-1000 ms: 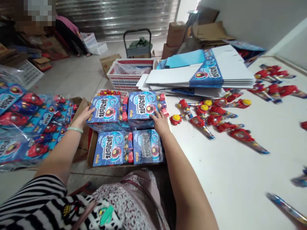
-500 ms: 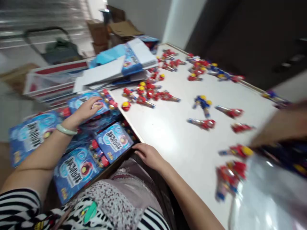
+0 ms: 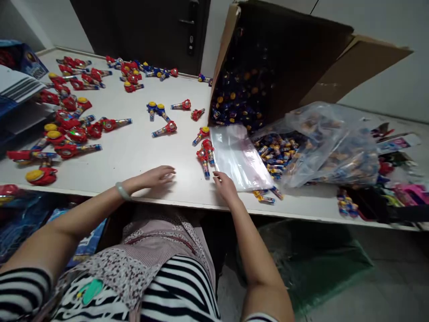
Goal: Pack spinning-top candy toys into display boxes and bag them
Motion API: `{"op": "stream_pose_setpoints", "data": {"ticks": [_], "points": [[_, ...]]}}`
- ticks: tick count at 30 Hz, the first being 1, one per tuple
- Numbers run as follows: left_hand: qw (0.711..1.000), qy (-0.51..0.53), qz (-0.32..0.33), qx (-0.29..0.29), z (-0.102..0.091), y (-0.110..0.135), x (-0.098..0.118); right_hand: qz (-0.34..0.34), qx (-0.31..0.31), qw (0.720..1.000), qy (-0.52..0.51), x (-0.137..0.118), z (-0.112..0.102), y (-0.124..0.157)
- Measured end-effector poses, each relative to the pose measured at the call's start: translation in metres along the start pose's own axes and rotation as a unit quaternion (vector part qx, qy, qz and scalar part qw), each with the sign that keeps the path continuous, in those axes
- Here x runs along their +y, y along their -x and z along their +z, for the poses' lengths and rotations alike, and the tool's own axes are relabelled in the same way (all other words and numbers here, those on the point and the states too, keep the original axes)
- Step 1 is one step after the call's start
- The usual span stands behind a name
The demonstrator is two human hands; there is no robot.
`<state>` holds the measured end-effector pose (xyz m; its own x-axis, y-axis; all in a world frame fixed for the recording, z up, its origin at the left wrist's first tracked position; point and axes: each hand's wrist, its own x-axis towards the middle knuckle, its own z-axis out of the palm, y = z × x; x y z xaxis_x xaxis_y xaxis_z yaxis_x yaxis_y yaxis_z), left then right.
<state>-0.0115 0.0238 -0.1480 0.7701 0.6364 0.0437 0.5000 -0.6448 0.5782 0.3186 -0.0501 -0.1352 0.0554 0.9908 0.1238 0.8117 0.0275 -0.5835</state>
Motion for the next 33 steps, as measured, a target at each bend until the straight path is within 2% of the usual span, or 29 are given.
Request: {"op": "stream_pose_setpoints", "data": {"ticks": [3,6,8,10,12,15,18,21,23,25,28,33], "points": [[0.995,-0.057,0.06,0.052,0.013,-0.096,0.044,-0.03,0.002,0.999,0.019,0.007,0.009,-0.022],[0.987,-0.118,0.016,0.107,0.035,-0.175,0.074,-0.054,-0.001,0.998,0.031,0.015,0.002,-0.03],[0.982,-0.147,-0.027,0.116,0.048,-0.205,0.078,-0.071,-0.007,0.997,0.026,0.027,-0.009,-0.024],[0.978,-0.17,-0.046,0.11,0.054,-0.212,0.066,-0.092,-0.013,0.996,0.007,0.044,-0.021,-0.011],[0.975,-0.191,-0.056,0.102,0.049,-0.203,0.042,-0.117,-0.006,0.993,-0.027,0.064,-0.032,0.004],[0.966,-0.224,-0.077,0.104,0.023,-0.173,-0.001,-0.155,0.018,0.985,-0.071,0.089,-0.045,0.02],[0.953,-0.262,-0.109,0.104,-0.01,-0.142,-0.034,-0.192,0.025,0.977,-0.087,0.099,-0.05,0.026],[0.94,-0.287,-0.154,0.098,-0.036,-0.123,-0.05,-0.219,0.024,0.97,-0.104,0.097,-0.042,0.029],[0.931,-0.298,-0.186,0.1,-0.046,-0.12,-0.054,-0.237,0.018,0.964,-0.12,0.092,-0.032,0.031],[0.919,-0.304,-0.221,0.121,-0.05,-0.127,-0.055,-0.255,0.011,0.958,-0.131,0.086,-0.022,0.033],[0.913,-0.3,-0.234,0.15,-0.042,-0.159,-0.05,-0.259,-0.003,0.956,-0.136,0.079,-0.013,0.036],[0.951,-0.247,-0.169,0.078,-0.012,-0.239,-0.031,-0.259,-0.024,0.958,-0.122,0.071,-0.009,0.034]]}}
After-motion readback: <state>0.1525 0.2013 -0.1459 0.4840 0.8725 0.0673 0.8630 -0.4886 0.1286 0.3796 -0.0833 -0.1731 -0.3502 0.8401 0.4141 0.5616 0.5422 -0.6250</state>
